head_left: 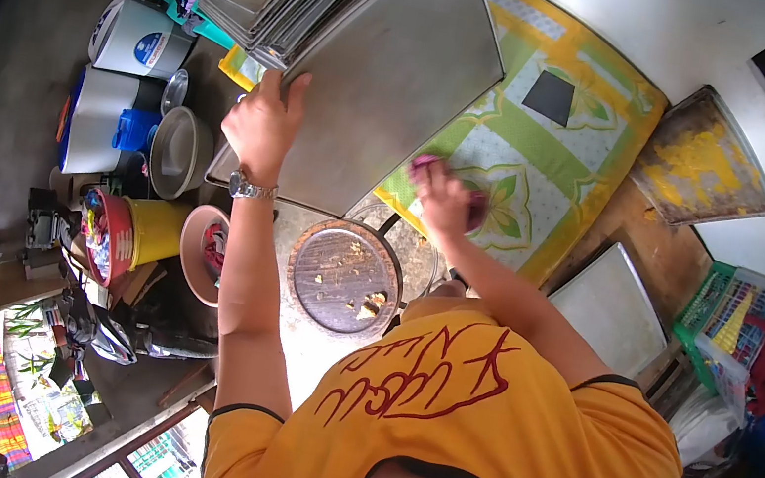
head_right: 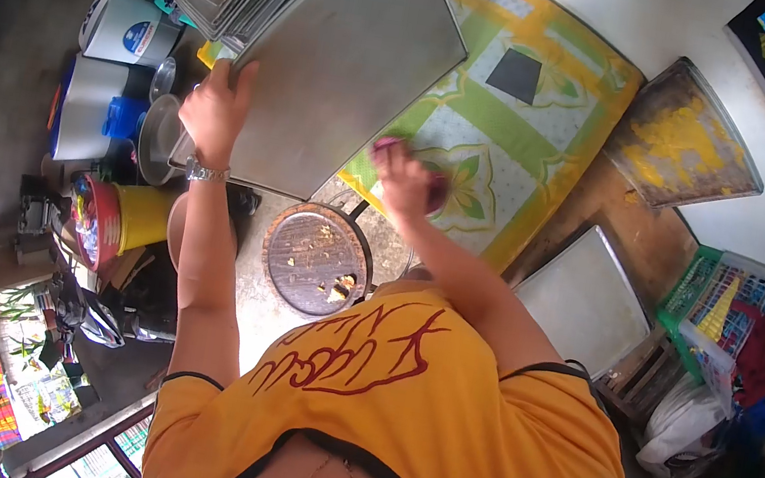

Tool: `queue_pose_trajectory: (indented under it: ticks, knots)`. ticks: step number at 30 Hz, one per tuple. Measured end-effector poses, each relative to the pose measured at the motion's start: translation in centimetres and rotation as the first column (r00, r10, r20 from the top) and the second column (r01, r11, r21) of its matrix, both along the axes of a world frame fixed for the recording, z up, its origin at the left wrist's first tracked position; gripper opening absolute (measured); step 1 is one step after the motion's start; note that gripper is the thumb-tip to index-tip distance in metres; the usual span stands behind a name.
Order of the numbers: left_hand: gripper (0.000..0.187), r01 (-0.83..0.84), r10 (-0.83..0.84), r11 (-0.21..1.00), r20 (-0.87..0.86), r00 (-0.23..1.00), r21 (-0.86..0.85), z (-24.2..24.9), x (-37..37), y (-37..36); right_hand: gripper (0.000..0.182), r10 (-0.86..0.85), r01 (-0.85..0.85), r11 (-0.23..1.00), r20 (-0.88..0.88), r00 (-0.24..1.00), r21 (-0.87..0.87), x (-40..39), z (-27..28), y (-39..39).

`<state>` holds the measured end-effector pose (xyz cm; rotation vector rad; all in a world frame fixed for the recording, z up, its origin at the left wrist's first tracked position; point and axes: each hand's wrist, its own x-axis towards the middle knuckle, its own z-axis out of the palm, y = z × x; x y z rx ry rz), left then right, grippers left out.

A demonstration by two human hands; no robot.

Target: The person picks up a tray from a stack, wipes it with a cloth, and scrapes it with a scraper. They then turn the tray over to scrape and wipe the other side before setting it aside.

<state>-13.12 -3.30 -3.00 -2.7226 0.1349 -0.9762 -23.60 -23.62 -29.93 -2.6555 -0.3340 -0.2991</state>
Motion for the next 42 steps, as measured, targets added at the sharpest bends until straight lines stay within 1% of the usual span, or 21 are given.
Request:
queue_pose_trajectory:
  ticks: [2,5,7,9,10,12,13,14,16,19,21,23,25,26,27,29,31,32,35,38,42]
  knots:
    - [0.04,0.003,-0.003,1.0,0.017,1.0,0.021,0.1,-0.2,-0.4,0.053,0.233,-0.234,0.972,-0.049,0.971,-0.018,-2.9,-0.1,4.0]
    - [0.04,0.014,-0.015,0.999,0.036,0.999,0.04,0.0,-0.3,-0.7,0.054,0.478,-0.457,0.865,-0.064,0.876,0.207,-4.6,0.9,6.1]
    - [0.04,0.014,-0.016,0.999,0.042,0.999,0.042,0.0,-0.4,-0.5,0.043,0.529,-0.489,0.829,-0.097,0.843,0.27,-4.1,3.7,5.3]
    - [0.04,0.01,-0.012,0.999,0.039,0.999,0.041,-0.1,-0.5,-0.5,0.034,0.488,-0.339,0.742,-0.119,0.865,0.578,-1.7,10.4,1.4]
    - [0.04,0.011,-0.013,0.999,0.052,0.999,0.031,0.0,-0.5,-0.6,0.034,0.393,-0.222,0.858,-0.314,0.864,0.463,-0.4,10.9,-0.6]
    - [0.038,-0.028,0.028,1.0,0.017,0.999,-0.003,-0.2,-0.5,-0.7,0.038,0.029,0.065,0.949,-0.29,0.957,0.309,1.3,9.2,-6.0]
    - [0.037,-0.043,0.043,0.999,0.002,0.999,-0.021,-0.2,-0.5,-0.6,0.04,-0.115,0.086,0.958,0.092,0.989,0.272,2.3,5.2,-9.5]
    - [0.038,-0.046,0.047,0.999,0.007,0.999,-0.021,-0.2,-0.5,-0.6,0.042,-0.216,0.237,0.957,-0.135,0.967,0.166,3.5,6.2,-13.5]
    - [0.038,-0.043,0.043,0.999,0.014,0.999,-0.025,-0.2,-0.3,-0.7,0.042,-0.444,0.446,0.894,0.242,0.863,0.051,3.1,1.3,-19.8]
    - [0.04,-0.048,0.048,0.999,0.033,0.998,-0.018,-0.6,0.0,-0.5,0.042,-0.339,0.377,0.908,0.207,0.918,-0.181,-1.6,1.9,-16.6]
    - [0.04,-0.041,0.042,0.999,0.029,0.999,-0.03,-0.7,0.0,-0.5,0.045,-0.121,0.122,0.993,-0.095,0.988,-0.001,-4.4,0.3,-11.6]
    - [0.04,-0.045,0.046,0.999,0.027,0.999,-0.026,-0.6,0.1,-0.4,0.041,0.137,-0.139,0.987,0.042,0.99,0.074,-6.9,2.4,-5.8]
    - [0.039,-0.039,0.039,0.999,0.037,0.999,-0.007,-0.5,0.0,-0.6,0.048,0.48,-0.506,0.834,0.165,0.862,0.218,-7.0,1.9,-1.8]
    - [0.039,-0.037,0.037,0.999,0.049,0.998,0.005,-0.3,0.1,-0.7,0.049,0.709,-0.625,0.646,-0.043,0.704,0.439,-6.1,1.7,0.1]
    - [0.04,-0.05,0.05,0.999,0.022,0.999,0.01,-0.1,0.1,-0.6,0.044,0.725,-0.642,0.65,-0.081,0.683,0.407,-5.3,2.9,1.4]
    - [0.041,-0.08,0.08,0.996,-0.025,0.996,0.03,-0.1,0.2,-0.3,0.042,0.572,-0.403,0.74,-0.188,0.798,0.538,-2.4,6.4,3.5]
    - [0.04,-0.072,0.072,0.997,-0.024,0.997,0.0,-0.2,0.2,-0.4,0.043,0.237,-0.099,0.655,-0.079,0.968,0.749,0.7,11.9,3.8]
    - [0.039,-0.076,0.076,0.997,-0.004,0.997,-0.01,-0.2,0.2,-0.5,0.04,0.027,-0.109,0.673,0.123,0.992,0.731,2.7,12.4,4.8]
    - [0.037,-0.052,0.053,0.996,0.007,0.999,-0.077,0.1,-0.3,-1.4,0.037,-0.045,-0.309,0.677,0.457,0.888,0.668,7.7,17.1,6.9]
    - [0.036,-0.017,0.019,0.992,0.017,1.0,-0.127,0.5,-0.8,-1.7,0.037,0.009,-0.407,0.774,0.634,0.773,0.485,12.7,17.8,7.2]
    - [0.035,0.021,-0.013,0.996,0.086,0.996,-0.086,0.5,-0.4,-1.5,0.041,-0.157,-0.313,0.822,0.717,0.679,0.476,16.9,18.0,5.5]
